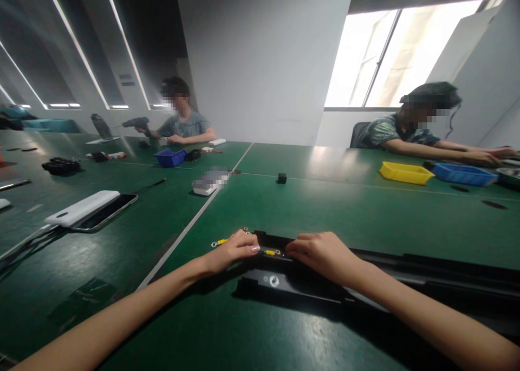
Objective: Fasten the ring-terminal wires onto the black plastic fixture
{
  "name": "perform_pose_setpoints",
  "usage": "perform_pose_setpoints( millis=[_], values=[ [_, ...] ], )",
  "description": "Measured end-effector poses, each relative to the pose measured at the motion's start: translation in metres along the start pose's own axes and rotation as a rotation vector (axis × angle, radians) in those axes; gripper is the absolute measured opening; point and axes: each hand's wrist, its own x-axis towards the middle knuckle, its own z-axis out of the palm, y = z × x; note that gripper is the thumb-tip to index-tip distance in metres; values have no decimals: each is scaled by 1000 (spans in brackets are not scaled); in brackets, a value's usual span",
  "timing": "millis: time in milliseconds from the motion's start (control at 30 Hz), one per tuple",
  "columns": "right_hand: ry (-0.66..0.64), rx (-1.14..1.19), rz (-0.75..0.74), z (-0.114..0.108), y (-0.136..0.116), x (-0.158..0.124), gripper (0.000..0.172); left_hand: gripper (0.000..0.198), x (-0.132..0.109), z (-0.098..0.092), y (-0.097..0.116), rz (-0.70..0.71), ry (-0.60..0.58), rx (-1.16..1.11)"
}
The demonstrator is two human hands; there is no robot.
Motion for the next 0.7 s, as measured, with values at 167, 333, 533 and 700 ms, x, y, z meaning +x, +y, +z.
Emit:
perform_pose_setpoints(
  millis=[167, 333, 533, 700],
  values=[
    [-11, 12, 2, -1, -1, 1, 22, 25, 2, 1, -1, 8, 39, 19],
    [-20, 0, 15, -3, -2, 1, 21, 25, 2, 2, -3, 8, 40, 20],
    [-19, -9, 6, -2, -2, 1, 21, 28, 0, 1, -1, 6, 6, 29],
    [-8, 0, 2, -2, -1, 0, 22, 27, 2, -1, 1, -12, -16, 54]
  ],
)
